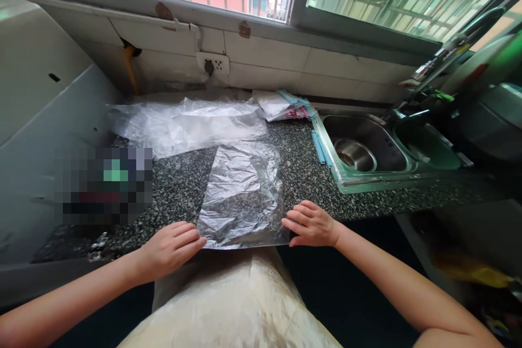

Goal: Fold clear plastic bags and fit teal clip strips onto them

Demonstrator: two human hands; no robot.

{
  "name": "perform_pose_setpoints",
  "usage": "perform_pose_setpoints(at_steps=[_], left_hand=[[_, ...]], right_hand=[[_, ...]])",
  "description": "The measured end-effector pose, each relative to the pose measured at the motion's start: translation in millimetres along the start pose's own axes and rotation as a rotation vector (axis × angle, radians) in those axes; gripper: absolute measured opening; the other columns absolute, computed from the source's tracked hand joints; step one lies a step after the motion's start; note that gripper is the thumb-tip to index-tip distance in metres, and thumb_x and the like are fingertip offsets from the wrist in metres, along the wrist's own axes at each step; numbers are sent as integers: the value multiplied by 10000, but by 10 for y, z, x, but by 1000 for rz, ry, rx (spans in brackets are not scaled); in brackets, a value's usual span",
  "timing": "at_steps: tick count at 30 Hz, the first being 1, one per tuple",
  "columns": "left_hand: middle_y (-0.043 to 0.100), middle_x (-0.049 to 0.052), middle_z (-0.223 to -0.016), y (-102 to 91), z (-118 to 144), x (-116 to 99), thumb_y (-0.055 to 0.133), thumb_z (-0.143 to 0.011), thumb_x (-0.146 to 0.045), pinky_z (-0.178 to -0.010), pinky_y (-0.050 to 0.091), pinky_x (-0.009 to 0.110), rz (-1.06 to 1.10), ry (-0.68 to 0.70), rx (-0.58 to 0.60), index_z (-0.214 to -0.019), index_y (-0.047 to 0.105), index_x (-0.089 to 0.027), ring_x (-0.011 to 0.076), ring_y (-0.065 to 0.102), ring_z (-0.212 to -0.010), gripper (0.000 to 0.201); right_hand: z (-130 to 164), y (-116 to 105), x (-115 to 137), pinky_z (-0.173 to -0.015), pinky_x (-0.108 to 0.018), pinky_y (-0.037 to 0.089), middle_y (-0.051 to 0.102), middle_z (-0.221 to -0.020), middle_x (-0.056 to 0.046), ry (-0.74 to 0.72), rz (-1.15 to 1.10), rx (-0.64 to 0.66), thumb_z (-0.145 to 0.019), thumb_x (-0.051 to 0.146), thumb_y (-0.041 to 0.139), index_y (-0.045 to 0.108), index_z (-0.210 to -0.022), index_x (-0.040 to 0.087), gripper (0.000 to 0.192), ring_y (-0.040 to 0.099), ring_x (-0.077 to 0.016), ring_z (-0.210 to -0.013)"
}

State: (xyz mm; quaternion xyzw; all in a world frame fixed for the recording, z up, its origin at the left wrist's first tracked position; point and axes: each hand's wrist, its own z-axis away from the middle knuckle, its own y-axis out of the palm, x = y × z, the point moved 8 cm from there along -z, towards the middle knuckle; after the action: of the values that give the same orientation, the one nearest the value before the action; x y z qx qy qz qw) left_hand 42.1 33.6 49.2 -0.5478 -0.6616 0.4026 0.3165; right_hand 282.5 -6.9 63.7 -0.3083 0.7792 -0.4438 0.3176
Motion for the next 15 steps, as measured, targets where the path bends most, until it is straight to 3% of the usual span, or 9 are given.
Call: perform_pose_setpoints(at_steps=[4, 9, 15], left_hand=[[532, 8, -608, -133, -37, -88, 440, -874, -124, -541, 363, 269, 96, -22, -20, -804, 568, -164, 133, 441, -569, 151], [561, 24, -637, -322, -26, -145, 466, -852, -101, -561, 393, 266, 218, -91, -47, -831, 580, -163, 142, 465, -603, 132], [567, 28, -654, -507, -32, -129, 481, -822, -61, -550, 404, 247, 360, -195, -83, -868, 584, -163, 128, 479, -607, 152]], right_hand=[[-36, 55, 130, -897, -321, 419, 657, -901, -24, 2, 18, -18, -879, 392, 524, 629, -1051, 230, 259, 558, -144, -885], [-120, 6, 203, -833, -304, 453, 652, -842, -15, -27, -29, -87, -850, 148, 523, 647, -931, 209, 160, 563, -132, -822], [-235, -91, 187, -728, -304, 478, 643, -796, -32, -17, -172, -126, -837, 141, 494, 631, -885, 192, 154, 552, -144, -769]])
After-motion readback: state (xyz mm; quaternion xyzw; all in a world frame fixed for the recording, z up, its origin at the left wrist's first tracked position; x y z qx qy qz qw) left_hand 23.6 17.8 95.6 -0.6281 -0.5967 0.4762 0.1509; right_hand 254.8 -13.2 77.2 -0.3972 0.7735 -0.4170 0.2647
